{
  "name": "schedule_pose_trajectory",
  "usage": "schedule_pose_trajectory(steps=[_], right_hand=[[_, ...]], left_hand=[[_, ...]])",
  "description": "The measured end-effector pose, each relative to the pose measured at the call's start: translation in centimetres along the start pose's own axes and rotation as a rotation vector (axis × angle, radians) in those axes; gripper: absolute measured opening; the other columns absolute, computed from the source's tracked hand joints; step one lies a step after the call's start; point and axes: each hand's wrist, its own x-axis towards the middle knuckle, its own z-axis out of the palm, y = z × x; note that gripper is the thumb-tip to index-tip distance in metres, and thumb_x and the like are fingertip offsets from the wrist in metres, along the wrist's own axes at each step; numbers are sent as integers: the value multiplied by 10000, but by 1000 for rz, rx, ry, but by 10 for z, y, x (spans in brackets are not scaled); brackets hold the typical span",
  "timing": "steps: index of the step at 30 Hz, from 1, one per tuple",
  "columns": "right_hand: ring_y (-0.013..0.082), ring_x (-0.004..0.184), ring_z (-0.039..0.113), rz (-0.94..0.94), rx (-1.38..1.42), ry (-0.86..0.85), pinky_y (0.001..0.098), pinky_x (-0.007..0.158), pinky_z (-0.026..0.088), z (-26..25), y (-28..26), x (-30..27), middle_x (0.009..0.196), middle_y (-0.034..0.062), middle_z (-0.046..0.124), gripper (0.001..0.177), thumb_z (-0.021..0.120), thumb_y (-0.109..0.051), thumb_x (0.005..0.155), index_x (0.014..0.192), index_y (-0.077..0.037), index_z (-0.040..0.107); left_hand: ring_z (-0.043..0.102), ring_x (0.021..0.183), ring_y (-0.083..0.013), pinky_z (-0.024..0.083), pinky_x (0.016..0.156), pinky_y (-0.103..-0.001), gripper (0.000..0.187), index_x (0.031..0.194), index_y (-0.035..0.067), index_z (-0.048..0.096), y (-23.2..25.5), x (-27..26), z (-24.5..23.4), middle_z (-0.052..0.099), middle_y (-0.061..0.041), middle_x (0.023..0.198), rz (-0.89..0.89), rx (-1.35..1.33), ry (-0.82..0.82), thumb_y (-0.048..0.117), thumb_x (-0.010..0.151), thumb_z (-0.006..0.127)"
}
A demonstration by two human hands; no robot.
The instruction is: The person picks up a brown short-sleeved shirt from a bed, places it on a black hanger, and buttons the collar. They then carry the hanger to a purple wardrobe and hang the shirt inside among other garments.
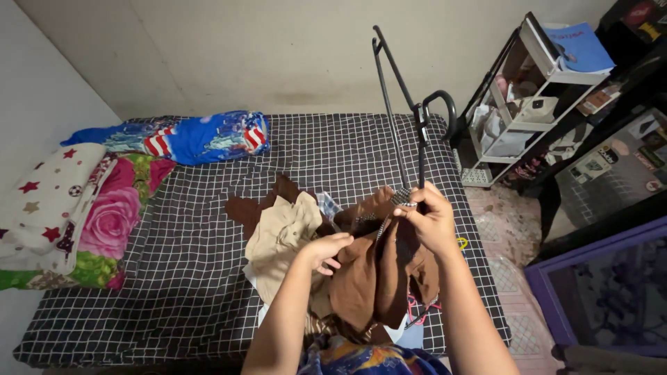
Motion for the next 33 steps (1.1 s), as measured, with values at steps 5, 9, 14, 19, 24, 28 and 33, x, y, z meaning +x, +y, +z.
schedule_pose_trajectory(steps=[5, 9, 14, 19, 24, 28, 33], right_hand=[[223, 702, 563, -23, 2, -35, 364, 695, 437, -4, -21, 2, 773, 93, 591, 304, 929, -70, 692, 718, -81, 626], [233, 678, 556, -46, 11, -48, 371, 674, 436, -7, -28, 1, 752, 95, 588, 315, 943, -80, 665, 709, -74, 631], [228, 708, 566, 5, -43, -3, 363, 704, 443, -23, -21, -6, 786, 100, 606, 319, 941, -70, 668, 719, -74, 626], [248, 700, 580, 42, -128, 40, 383, 702, 444, -43, -5, -15, 768, 114, 606, 321, 926, -55, 690, 744, -54, 609], [248, 663, 577, 182, -247, 79, 365, 674, 429, -53, 18, -38, 705, 89, 571, 328, 942, -72, 658, 726, -65, 621], [227, 643, 555, 282, -271, 102, 347, 646, 419, -44, 53, -60, 673, 79, 540, 351, 951, -84, 631, 770, -61, 629], [143, 667, 514, 426, -132, 134, 295, 633, 438, -25, 31, -58, 701, 16, 508, 350, 871, -50, 756, 1015, -57, 635]], left_hand=[[505, 1335, -517, 498, 927, -703, 816, 1616, 317, 288, -14, 50, 7, 357, -191, 1628, 1, -14, 92, 699, 948, 561], [487, 1368, -479, 506, 929, -706, 753, 1618, 243, 279, -56, 186, -2, 385, -176, 1612, 61, -59, 170, 457, 977, 612], [529, 1378, -385, 469, 1071, -587, 596, 1430, -4, 535, 35, 9, 24, 545, -214, 1495, 81, -30, 385, 256, 913, 680], [731, 1062, -270, 607, 818, -423, 353, 1022, 215, 814, 3, 118, -45, 790, -25, 1005, 210, 61, 759, 446, 757, 780], [662, 1127, -320, 512, 986, -422, 207, 1029, 97, 795, 62, 49, -85, 723, -140, 1104, 686, -70, 944, 220, 865, 767], [611, 1200, -375, 481, 1050, -452, 313, 1148, 15, 744, 94, 25, -99, 672, -208, 1200, 851, -195, 898, 145, 865, 779], [537, 1315, -334, 411, 1140, -437, 411, 1229, 95, 737, 131, -33, -82, 607, -143, 1316, 928, -262, 861, 122, 826, 815]])
